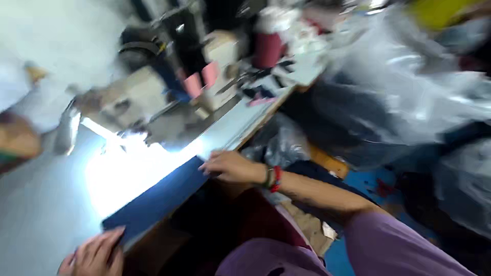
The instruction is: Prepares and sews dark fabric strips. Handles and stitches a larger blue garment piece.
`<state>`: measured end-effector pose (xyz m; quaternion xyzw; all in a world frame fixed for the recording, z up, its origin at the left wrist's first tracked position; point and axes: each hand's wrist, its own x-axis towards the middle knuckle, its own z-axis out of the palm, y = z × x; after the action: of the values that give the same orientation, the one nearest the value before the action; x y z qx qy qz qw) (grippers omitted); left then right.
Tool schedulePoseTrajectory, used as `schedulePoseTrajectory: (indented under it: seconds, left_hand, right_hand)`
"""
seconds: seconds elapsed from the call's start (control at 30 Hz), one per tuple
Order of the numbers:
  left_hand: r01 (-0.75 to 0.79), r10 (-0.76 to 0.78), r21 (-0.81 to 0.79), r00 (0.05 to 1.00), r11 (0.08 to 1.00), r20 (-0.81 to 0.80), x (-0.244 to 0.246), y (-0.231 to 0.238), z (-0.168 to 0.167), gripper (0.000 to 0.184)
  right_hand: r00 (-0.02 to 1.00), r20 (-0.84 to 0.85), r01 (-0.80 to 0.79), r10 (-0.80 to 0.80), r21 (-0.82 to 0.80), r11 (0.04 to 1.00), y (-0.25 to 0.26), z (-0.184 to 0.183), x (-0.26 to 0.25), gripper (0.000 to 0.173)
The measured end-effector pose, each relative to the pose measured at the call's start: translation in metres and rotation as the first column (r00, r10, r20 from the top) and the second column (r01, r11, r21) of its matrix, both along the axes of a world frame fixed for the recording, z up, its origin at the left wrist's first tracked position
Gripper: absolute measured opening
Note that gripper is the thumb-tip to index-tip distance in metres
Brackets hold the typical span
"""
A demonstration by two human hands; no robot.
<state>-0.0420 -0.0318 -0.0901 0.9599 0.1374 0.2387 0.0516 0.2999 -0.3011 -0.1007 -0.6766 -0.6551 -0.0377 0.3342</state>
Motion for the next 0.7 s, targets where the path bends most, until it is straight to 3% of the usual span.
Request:
schedulePoseTrajectory:
  seconds: [0.1, 0.27, 0.5, 0.7]
  left_hand:
    - [-0.081, 0.104, -0.186, 0.988, 0.979, 0.112, 0.001, 0.003, -0.005, 0.026]
    - [-0.178, 0.243, -0.463, 0.966, 0.868, 0.084, 0.006, 0.008, 0.008, 0.031]
    - [-0.297, 0.344, -0.514, 0.939, 0.805, -0.003, 0.019, 0.014, 0.014, 0.024]
    - [-0.348, 0.38, -0.545, 0.923, 0.763, -0.057, 0.022, 0.013, 0.022, 0.022]
  right_hand:
    - [0.983, -0.179, 0.039, -0.039, -0.008, 0.999, 0.005, -0.004, 0.001, 0.019]
    - [0.833, -0.473, 0.222, -0.287, -0.19, 0.956, 0.022, 0.014, -0.007, 0.016]
    - [0.756, -0.411, 0.37, -0.51, -0.374, 0.85, 0.036, 0.021, -0.007, 0.026]
    - [0.769, -0.311, 0.454, -0.559, -0.349, 0.82, 0.04, 0.019, -0.015, 0.03]
